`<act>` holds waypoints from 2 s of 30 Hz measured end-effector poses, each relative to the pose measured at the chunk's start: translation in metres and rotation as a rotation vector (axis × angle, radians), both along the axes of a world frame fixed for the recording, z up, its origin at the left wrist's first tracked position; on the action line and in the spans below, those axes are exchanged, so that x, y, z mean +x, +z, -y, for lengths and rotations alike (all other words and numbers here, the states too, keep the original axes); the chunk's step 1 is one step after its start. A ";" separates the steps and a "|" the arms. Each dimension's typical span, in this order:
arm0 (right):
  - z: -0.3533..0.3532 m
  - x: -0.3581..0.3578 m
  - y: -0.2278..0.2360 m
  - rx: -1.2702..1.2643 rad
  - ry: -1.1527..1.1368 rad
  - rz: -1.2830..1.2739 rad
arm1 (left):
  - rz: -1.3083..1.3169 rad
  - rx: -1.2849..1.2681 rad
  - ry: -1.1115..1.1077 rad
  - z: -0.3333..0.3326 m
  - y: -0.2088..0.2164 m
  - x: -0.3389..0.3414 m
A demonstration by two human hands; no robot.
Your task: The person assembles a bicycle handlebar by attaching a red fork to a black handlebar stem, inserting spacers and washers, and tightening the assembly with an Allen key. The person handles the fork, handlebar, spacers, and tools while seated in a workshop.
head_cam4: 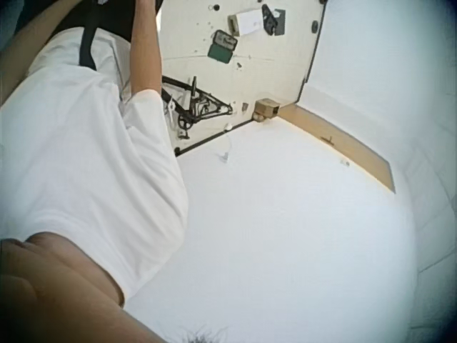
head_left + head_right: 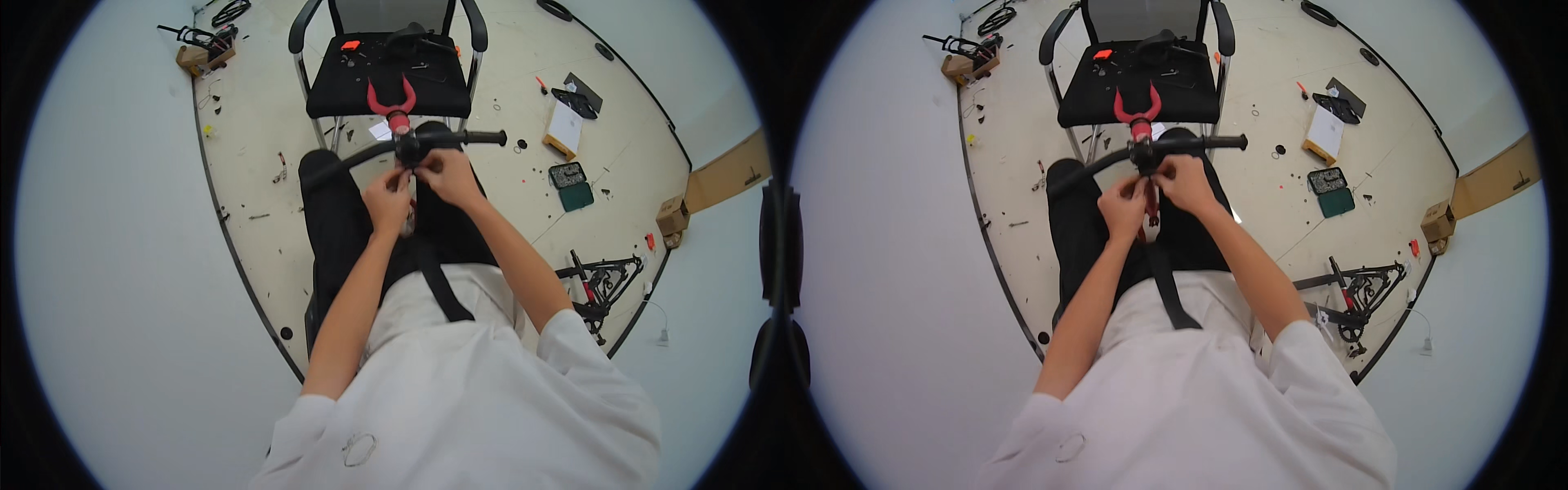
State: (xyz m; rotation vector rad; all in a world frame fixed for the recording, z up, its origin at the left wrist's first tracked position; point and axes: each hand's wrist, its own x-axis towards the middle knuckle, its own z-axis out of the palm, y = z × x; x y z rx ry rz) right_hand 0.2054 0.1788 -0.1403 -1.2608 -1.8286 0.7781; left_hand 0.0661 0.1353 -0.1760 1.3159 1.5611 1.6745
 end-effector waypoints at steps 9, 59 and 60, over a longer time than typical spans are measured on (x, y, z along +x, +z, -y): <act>0.004 0.005 0.012 -0.165 0.067 -0.043 | -0.100 0.006 0.053 0.001 -0.005 0.003; 0.008 0.034 0.107 -0.414 -0.032 -0.553 | 0.113 -0.122 -0.132 0.003 0.009 -0.005; 0.039 0.024 0.081 -0.506 -0.071 -0.547 | 0.176 -0.105 -0.140 0.001 0.000 -0.004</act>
